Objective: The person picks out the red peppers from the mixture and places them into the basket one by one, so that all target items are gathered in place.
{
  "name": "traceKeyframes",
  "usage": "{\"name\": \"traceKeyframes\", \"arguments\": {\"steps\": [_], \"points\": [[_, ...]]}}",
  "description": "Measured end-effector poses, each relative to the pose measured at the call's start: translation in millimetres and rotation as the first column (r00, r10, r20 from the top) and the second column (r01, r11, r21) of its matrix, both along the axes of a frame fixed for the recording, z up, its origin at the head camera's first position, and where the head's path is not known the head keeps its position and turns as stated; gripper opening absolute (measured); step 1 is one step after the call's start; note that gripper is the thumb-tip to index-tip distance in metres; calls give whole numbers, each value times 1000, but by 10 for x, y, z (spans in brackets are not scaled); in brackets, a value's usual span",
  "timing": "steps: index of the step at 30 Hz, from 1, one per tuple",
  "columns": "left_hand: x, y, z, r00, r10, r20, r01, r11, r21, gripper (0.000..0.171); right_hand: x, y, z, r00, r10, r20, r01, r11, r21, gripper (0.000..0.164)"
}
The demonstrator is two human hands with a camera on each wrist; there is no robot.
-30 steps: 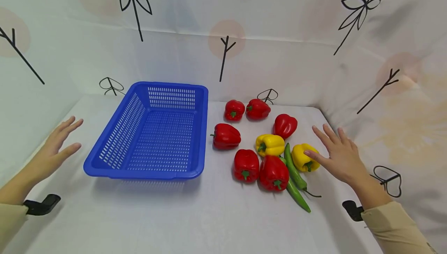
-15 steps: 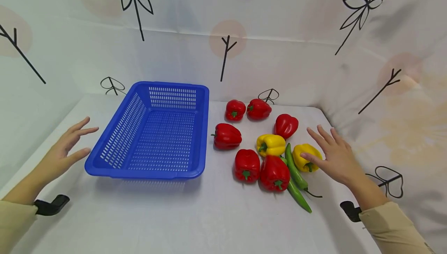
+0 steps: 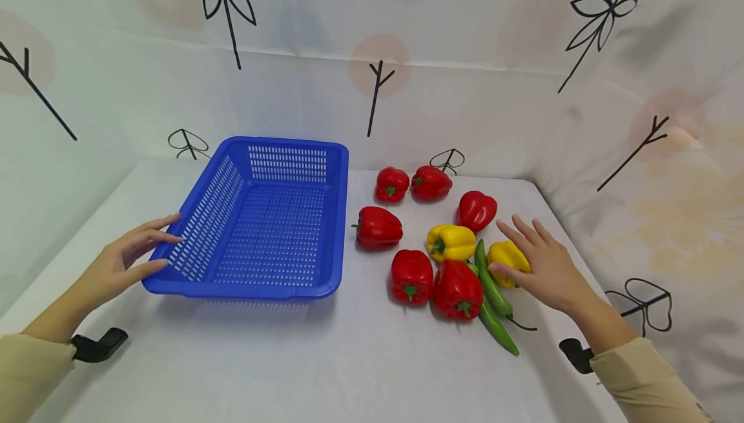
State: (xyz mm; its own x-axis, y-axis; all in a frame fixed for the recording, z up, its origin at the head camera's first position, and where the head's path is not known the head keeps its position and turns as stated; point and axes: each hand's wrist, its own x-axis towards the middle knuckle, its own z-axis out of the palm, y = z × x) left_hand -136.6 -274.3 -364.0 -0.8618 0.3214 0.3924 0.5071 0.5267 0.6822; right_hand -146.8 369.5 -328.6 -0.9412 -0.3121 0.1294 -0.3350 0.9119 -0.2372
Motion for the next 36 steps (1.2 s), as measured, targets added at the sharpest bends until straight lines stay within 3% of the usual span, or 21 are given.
{"name": "traceKeyframes", "arguments": {"steps": [15, 23, 36], "points": [[47, 59, -36, 1000, 4, 4, -4, 993, 117, 23, 70, -173, -42, 992, 10, 125, -1, 997, -71, 81], [59, 84, -49, 1000, -1, -4, 1, 980, 200, 19, 75, -231, -76, 988, 73, 136, -58, 992, -111, 81], [37, 101, -56, 1000, 5, -2, -5, 975, 221, 18, 83, -342, -117, 975, 128, 184, -96, 981, -170, 77]]}}
